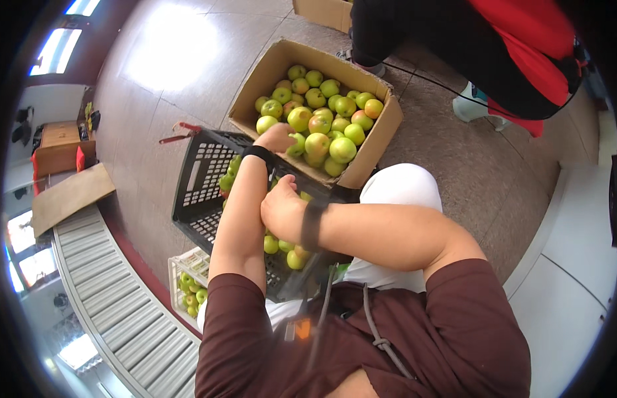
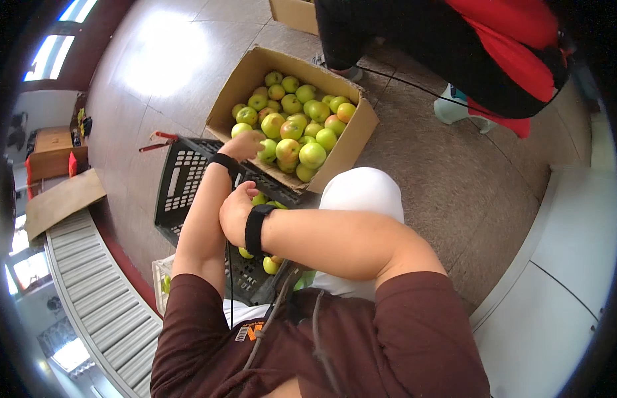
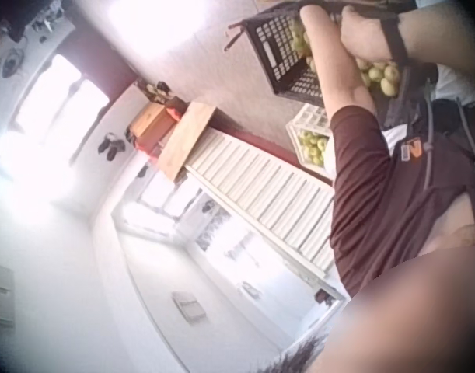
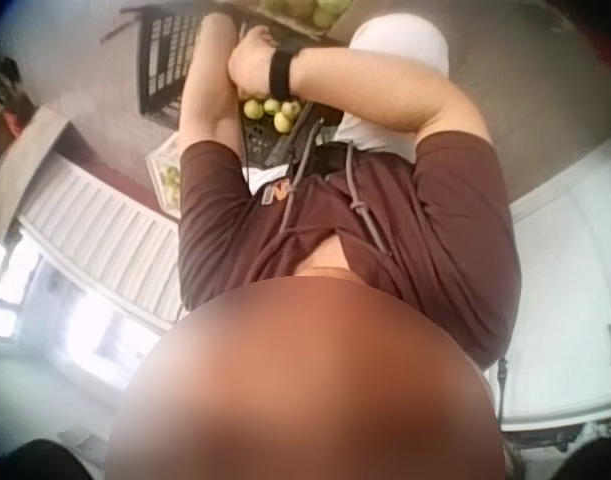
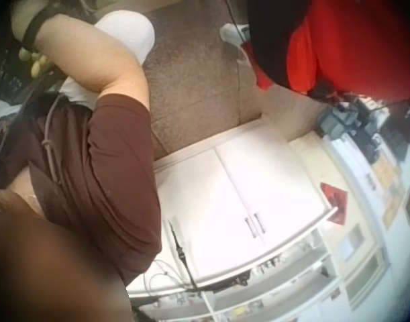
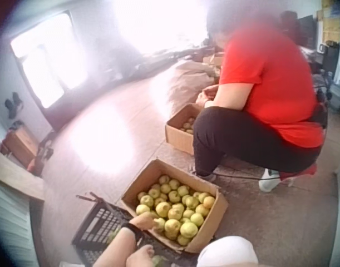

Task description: The person sorts apples by hand, picking individual fruits from a plastic crate and placing them into adjacent containers while sitting on the floor.

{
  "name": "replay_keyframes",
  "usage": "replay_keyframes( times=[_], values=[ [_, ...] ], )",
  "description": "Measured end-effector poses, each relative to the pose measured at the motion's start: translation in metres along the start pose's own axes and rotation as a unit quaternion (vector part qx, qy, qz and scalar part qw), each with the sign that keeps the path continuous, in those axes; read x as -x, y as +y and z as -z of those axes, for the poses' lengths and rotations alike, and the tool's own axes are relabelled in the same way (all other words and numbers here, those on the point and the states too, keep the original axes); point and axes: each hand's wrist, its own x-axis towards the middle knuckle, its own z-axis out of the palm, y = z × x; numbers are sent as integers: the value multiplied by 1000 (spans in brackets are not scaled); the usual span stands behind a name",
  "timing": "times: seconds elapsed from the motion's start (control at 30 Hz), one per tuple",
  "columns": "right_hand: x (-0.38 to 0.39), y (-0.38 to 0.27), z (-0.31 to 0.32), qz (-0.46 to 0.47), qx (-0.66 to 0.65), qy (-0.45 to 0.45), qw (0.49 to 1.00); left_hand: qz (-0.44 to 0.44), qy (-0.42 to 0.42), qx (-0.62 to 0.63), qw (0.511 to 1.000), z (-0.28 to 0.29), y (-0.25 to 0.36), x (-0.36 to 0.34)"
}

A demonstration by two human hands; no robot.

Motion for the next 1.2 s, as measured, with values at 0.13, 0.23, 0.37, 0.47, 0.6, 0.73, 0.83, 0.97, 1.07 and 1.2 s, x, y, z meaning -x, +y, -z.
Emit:
replay_keyframes(
  times=[0.13,0.23,0.37,0.47,0.6,0.73,0.83,0.97,1.07,1.2],
  values=[
    [-7,10,-7,38,-58,33,997,-91,163,382,905,9,9,46],
    [1,24,9,25,-53,71,996,-151,294,510,794,14,-4,108],
    [5,37,0,27,-59,181,981,-101,297,538,782,-31,-63,143],
    [-2,29,-2,58,-63,169,982,72,180,349,917,-106,-127,143],
    [-11,24,-6,63,-49,168,983,61,103,137,983,-185,-146,143],
    [-17,18,-5,70,-45,159,984,98,-54,40,993,-225,-140,137],
    [-21,15,-7,66,-33,148,986,93,-108,-30,989,-229,-124,138],
    [-24,10,-1,76,-13,145,986,82,-104,-39,990,-240,-138,134],
    [-27,9,-2,77,-14,143,987,103,-115,73,985,-235,-139,139],
    [-26,9,-1,74,-7,137,988,230,-157,282,918,-220,-123,137]
  ],
)
